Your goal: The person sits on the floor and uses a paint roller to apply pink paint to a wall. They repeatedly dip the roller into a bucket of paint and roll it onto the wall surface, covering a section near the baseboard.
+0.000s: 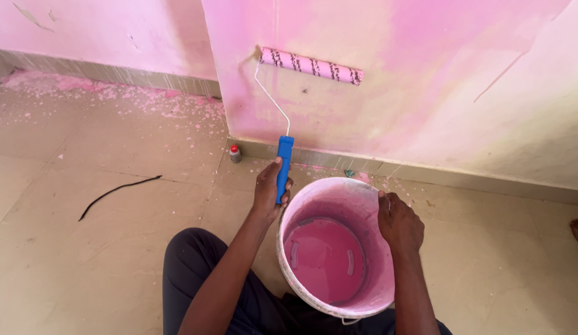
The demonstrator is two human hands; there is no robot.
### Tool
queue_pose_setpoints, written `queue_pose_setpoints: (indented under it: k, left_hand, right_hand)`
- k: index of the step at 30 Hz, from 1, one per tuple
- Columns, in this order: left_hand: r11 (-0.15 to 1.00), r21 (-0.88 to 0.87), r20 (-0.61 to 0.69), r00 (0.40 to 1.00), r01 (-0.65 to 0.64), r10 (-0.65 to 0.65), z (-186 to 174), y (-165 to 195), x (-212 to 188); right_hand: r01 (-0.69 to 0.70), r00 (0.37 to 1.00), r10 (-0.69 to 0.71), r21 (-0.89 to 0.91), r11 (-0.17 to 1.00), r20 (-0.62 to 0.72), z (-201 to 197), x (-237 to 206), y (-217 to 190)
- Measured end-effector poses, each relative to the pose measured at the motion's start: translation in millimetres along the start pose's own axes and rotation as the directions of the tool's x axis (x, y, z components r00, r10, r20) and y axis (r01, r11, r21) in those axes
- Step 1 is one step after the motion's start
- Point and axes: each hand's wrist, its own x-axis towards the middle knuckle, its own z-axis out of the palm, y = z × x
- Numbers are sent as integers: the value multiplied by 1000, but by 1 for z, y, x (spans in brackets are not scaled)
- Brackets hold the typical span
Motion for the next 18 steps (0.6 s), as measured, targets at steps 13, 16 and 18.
queue_pose_setpoints:
  k: [13,16,18]
  left_hand:
    - [984,36,88,981,-174,170,99,80,8]
    - [969,33,116,964,-245,239,129,110,18]
    - [957,25,148,947,-290,284,146,129,27]
  right_hand:
    - [-21,999,23,-36,999,48,1,1,0]
    - [-19,999,20,-24,1000,38,1,1,0]
    - [-14,1000,14,-19,1000,28,1,0,-1]
